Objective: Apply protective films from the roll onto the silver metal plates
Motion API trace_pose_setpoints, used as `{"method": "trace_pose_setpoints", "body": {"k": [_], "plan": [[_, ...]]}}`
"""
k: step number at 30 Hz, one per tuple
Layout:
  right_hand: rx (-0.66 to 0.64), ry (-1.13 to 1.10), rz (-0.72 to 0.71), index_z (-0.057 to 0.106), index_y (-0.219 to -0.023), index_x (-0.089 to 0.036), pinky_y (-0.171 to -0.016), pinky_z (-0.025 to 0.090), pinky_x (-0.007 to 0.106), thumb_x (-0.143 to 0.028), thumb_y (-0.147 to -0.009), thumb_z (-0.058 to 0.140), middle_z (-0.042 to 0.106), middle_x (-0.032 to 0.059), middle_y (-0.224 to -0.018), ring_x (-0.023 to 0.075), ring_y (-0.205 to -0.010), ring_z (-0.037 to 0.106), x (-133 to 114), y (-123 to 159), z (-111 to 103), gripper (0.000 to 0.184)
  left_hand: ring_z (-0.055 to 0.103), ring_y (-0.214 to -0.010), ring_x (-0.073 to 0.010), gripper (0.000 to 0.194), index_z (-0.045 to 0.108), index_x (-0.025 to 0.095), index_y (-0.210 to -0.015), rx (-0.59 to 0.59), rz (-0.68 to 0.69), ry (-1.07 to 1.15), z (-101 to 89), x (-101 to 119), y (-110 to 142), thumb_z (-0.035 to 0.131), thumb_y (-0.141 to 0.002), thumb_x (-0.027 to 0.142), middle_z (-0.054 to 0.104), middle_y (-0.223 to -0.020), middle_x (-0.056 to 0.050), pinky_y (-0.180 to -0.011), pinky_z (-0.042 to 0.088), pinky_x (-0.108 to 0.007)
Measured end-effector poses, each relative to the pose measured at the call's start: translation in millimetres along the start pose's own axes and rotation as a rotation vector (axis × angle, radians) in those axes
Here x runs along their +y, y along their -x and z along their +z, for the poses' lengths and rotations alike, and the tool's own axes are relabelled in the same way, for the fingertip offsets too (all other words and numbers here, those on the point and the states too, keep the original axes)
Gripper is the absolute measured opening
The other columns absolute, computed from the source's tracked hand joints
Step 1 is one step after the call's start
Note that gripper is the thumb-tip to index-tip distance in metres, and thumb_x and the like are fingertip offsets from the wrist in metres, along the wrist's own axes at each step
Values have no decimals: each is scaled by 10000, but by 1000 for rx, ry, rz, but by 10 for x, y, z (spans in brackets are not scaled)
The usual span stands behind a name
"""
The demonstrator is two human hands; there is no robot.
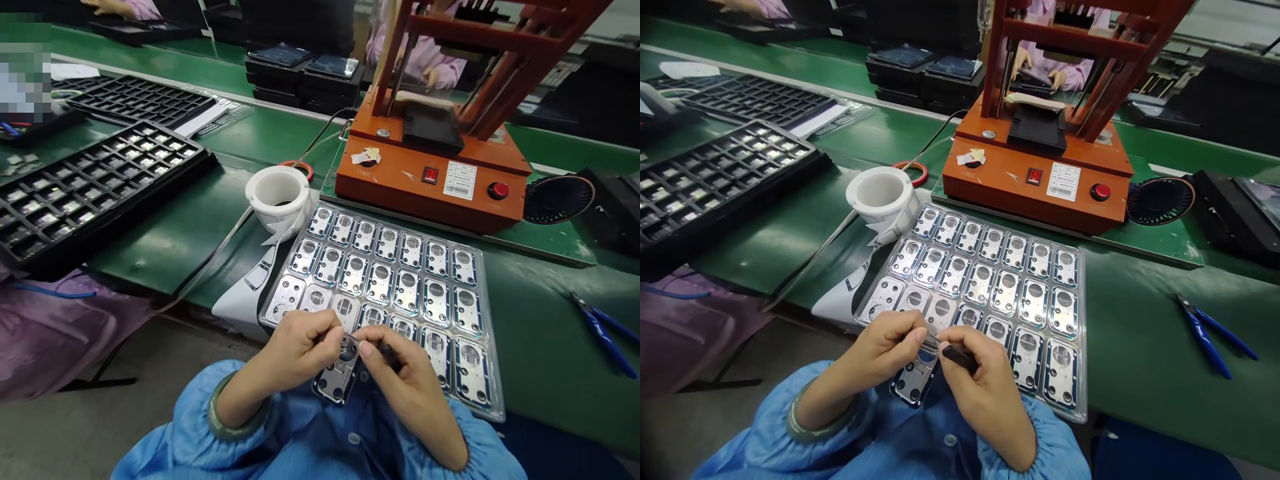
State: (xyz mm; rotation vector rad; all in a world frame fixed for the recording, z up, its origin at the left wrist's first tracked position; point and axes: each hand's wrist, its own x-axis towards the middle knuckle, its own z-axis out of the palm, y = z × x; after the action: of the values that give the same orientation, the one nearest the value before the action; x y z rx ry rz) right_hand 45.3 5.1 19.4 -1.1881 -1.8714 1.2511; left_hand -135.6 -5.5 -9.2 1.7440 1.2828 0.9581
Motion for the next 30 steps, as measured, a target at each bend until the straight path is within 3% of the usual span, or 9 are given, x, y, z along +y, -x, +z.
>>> {"method": "trace_pose_setpoints", "body": {"k": [12,18,21,25,30], "plan": [[-72,3,112,573,-707,-180,-482,320,199,-183,-745,519,478,-47,-581,96,-529,419,-74,-31,-19,66,391,-437,-63,247,465,174,-560,84,271,-100,2,-20,4,437,-805,161,425,-469,59,-457,303,-187],[-60,-84,118,620,-813,-190,-547,398,202,-211,-813,521,579,-24,-667,111,-600,520,-52,-20,-36,101,417,-438,-57,245,486,176,-601,91,187,-31,-4,-12,-5,435,-841,182,458,-484,62,-453,327,-167],[-61,-95,106,636,-896,-202,-571,424,210,-272,-856,528,625,-12,-711,120,-626,556,-45,-19,-36,135,411,-442,-58,243,475,180,-620,199,115,14,21,-18,4,431,-857,207,447,-500,63,-446,335,-164],[-107,8,57,633,-788,-197,-556,410,206,-261,-810,593,608,-19,-689,113,-610,539,-60,-17,-45,79,380,-425,-59,266,491,180,-629,390,-20,62,87,-7,22,416,-876,246,411,-483,69,-424,324,-169],[-200,134,-16,599,-749,-198,-569,404,220,-211,-779,604,584,-29,-670,113,-601,532,-59,-7,-36,33,356,-404,-57,276,521,178,-664,498,-118,129,126,5,20,417,-892,293,405,-483,71,-401,317,-172]]}}
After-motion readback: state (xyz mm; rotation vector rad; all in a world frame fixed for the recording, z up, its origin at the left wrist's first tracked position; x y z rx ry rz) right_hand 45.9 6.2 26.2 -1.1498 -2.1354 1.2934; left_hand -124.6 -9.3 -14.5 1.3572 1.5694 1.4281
